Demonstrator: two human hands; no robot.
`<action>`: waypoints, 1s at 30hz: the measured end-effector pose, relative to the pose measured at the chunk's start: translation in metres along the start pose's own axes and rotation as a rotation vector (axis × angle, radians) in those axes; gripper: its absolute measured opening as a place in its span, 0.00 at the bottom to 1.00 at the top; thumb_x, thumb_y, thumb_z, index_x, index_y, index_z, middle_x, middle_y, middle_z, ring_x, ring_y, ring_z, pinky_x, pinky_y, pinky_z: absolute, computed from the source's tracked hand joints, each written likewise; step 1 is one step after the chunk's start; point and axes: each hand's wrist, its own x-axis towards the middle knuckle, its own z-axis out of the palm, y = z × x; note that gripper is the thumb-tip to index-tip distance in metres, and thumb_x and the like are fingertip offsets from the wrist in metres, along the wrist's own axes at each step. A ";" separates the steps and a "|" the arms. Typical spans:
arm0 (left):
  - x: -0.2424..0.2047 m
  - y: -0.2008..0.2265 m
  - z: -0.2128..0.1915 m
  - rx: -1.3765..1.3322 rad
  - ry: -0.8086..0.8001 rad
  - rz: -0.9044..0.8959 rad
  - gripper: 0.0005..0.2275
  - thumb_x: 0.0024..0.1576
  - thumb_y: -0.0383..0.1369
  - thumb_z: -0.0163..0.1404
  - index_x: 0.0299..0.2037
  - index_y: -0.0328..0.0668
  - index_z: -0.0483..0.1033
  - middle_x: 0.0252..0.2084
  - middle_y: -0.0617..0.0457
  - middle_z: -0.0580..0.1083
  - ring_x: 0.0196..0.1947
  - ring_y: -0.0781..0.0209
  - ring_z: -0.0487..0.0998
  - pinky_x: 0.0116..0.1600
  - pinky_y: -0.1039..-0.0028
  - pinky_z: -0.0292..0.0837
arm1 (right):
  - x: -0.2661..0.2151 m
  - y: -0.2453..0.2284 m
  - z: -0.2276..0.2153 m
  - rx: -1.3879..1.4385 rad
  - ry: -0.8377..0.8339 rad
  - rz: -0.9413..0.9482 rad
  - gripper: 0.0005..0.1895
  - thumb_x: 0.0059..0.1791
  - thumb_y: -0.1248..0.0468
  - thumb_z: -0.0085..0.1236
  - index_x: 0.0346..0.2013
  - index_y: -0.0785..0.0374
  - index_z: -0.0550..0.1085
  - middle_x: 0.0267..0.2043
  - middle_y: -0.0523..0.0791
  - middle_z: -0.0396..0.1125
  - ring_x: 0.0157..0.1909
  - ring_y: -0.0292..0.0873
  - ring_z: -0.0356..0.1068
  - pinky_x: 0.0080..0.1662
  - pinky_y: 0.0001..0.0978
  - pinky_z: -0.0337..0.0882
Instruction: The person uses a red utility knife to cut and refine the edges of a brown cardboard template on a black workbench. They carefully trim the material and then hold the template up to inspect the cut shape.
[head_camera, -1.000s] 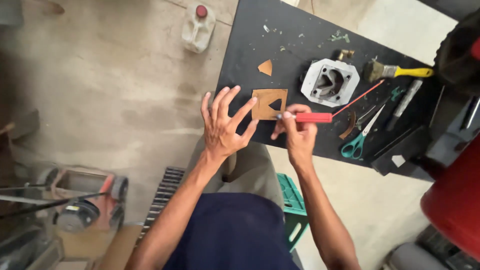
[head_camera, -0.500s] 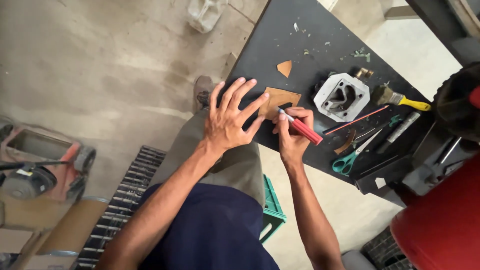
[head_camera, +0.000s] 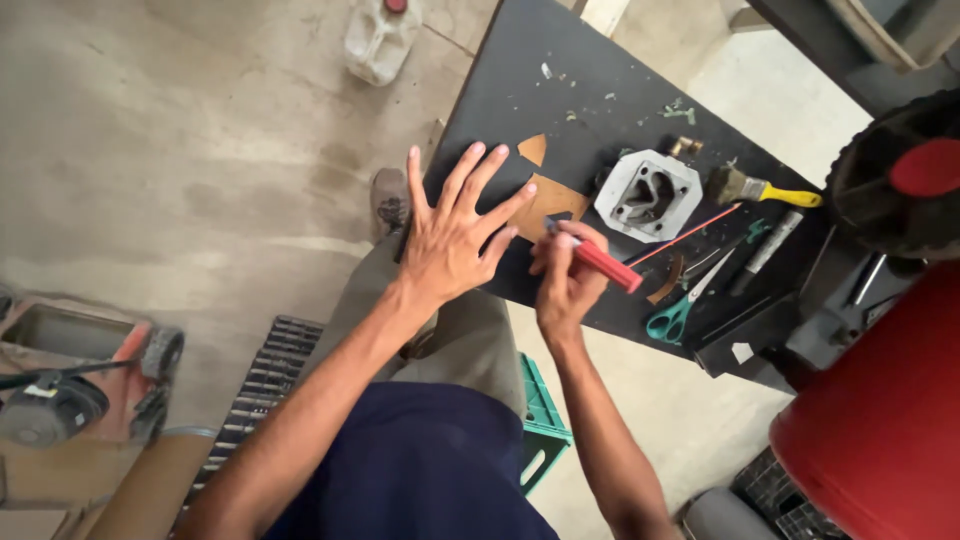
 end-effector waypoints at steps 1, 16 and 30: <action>0.002 -0.001 0.000 -0.001 0.001 0.003 0.21 0.59 0.41 0.54 0.65 0.66 0.73 0.72 0.46 0.63 0.74 0.46 0.57 0.67 0.23 0.38 | 0.000 0.008 0.000 -0.001 0.003 -0.002 0.11 0.59 0.66 0.46 0.49 0.73 0.69 0.26 0.48 0.66 0.18 0.38 0.67 0.23 0.24 0.65; 0.004 -0.005 0.002 -0.049 0.003 0.000 0.22 0.54 0.42 0.58 0.62 0.66 0.75 0.72 0.48 0.62 0.74 0.49 0.59 0.70 0.31 0.44 | -0.004 0.048 -0.005 -0.214 -0.044 -0.094 0.08 0.56 0.65 0.52 0.40 0.69 0.67 0.38 0.53 0.68 0.39 0.48 0.72 0.43 0.35 0.67; 0.004 -0.005 0.002 -0.044 0.003 0.006 0.24 0.54 0.42 0.57 0.64 0.69 0.74 0.72 0.50 0.62 0.74 0.50 0.58 0.71 0.33 0.43 | 0.001 0.037 -0.005 -0.296 -0.036 -0.074 0.08 0.56 0.64 0.52 0.40 0.67 0.68 0.36 0.52 0.70 0.36 0.47 0.73 0.41 0.35 0.68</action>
